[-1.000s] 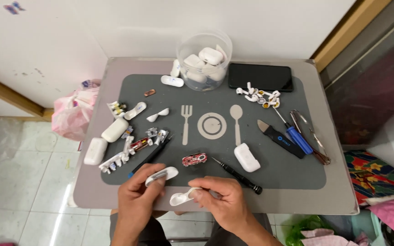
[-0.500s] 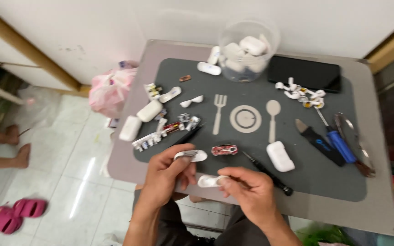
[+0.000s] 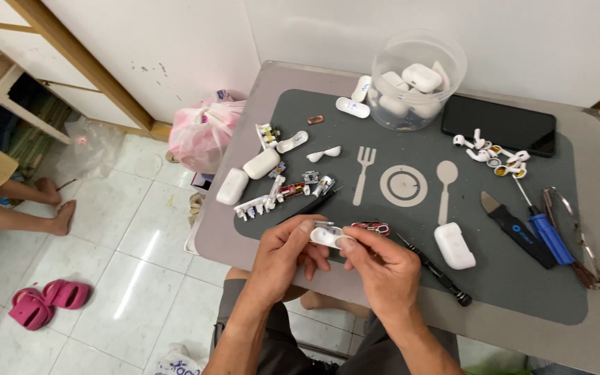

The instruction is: Repairing and assembling small components of an earbud case using a precision screwdriver and manual manipulation.

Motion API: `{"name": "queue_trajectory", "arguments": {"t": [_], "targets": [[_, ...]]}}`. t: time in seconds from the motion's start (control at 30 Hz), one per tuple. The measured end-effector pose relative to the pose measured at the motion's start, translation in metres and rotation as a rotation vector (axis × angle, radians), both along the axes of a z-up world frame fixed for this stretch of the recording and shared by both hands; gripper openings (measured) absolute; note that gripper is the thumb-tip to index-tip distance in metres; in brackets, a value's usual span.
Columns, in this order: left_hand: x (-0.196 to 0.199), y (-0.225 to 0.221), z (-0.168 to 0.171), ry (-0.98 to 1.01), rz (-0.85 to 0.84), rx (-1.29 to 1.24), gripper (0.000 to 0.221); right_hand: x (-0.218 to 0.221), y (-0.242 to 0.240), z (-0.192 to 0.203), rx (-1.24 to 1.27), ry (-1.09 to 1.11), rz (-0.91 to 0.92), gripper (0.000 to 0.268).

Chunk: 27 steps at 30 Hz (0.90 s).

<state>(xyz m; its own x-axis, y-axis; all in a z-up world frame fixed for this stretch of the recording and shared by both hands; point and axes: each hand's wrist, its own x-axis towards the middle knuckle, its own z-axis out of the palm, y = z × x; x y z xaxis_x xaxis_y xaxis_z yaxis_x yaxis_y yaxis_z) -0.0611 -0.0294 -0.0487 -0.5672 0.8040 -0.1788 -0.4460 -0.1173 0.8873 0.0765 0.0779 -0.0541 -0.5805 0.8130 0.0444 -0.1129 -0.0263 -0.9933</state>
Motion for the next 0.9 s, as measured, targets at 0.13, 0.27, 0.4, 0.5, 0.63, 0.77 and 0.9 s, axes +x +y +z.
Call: {"name": "queue_trajectory", "arguments": {"t": [0.13, 0.27, 0.4, 0.5, 0.63, 0.77, 0.9], "targets": [[0.002, 0.0, 0.006, 0.055, -0.014, -0.037, 0.038, 0.0, 0.001, 0.001, 0.002, -0.059, -0.018, 0.024], [0.006, 0.002, 0.009, 0.094, -0.01, -0.056, 0.042, 0.001, 0.0, 0.001, 0.1, -0.086, -0.018, 0.024], [0.009, 0.003, 0.02, 0.16, -0.008, -0.134, 0.047, 0.002, -0.004, 0.001, 0.196, -0.12, 0.007, 0.024], [0.011, 0.002, 0.024, 0.179, -0.022, -0.187, 0.052, 0.002, -0.003, -0.002, 0.158, -0.14, 0.035, 0.033], [0.014, 0.0, 0.026, 0.315, -0.073, -0.234, 0.033, 0.001, 0.0, -0.008, 0.175, -0.156, 0.035, 0.042], [0.015, -0.003, 0.022, 0.446, -0.118, -0.202, 0.025, 0.002, 0.003, -0.01, 0.268, -0.118, 0.023, 0.04], [0.014, -0.004, 0.017, 0.422, -0.149, -0.156, 0.025, 0.003, 0.003, -0.006, 0.264, -0.13, 0.047, 0.039]]}}
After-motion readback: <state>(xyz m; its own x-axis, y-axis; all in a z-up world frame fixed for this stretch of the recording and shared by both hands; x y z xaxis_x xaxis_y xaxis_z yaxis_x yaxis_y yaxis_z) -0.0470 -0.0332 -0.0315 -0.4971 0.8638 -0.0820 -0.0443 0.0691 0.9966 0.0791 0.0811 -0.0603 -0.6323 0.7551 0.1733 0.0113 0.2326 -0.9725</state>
